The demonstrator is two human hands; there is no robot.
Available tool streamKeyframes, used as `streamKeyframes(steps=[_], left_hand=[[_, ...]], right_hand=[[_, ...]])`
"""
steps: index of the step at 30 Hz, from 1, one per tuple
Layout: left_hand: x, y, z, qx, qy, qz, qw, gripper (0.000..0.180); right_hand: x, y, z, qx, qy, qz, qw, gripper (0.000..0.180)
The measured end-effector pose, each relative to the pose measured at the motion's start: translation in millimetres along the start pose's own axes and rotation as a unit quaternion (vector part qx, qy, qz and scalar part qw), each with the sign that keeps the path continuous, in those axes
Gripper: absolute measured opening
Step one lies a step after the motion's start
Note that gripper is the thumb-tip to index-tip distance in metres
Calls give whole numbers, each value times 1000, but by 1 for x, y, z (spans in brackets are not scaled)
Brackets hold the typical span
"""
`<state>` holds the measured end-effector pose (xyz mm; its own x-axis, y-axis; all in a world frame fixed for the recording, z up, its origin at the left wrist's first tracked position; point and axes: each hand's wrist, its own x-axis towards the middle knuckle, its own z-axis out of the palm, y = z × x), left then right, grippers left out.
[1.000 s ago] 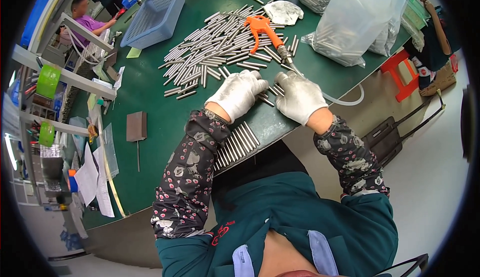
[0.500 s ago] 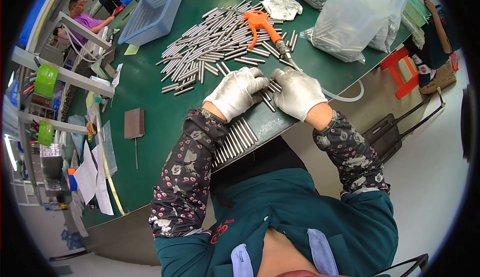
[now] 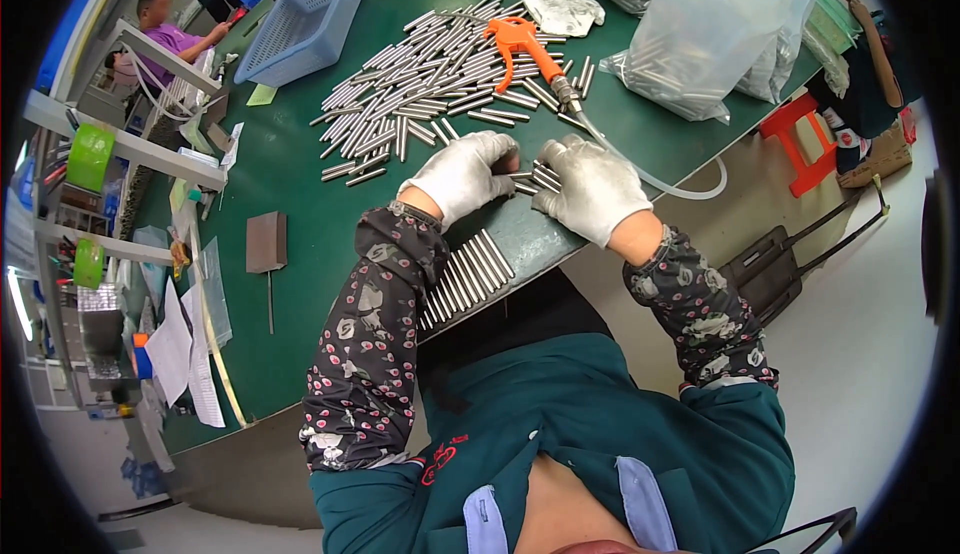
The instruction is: Organizing small metal tubes into a tray and cleaning them using an air gun.
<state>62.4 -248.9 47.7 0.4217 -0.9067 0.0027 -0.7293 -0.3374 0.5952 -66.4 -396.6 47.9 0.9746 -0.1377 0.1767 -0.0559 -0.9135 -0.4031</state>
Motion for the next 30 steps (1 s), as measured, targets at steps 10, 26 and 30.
streamKeyframes(steps=[10, 26, 30], left_hand=[[-9, 48, 15, 92, 9, -234, 968, 30], [-87, 17, -8, 140, 133, 6, 981, 50], [-110, 30, 16, 194, 59, -31, 979, 93]], right_hand=[[-15, -8, -9, 15, -55, 50, 997, 25], [-10, -3, 7, 140, -109, -151, 972, 42], [-8, -14, -5, 75, -152, -189, 967, 82]])
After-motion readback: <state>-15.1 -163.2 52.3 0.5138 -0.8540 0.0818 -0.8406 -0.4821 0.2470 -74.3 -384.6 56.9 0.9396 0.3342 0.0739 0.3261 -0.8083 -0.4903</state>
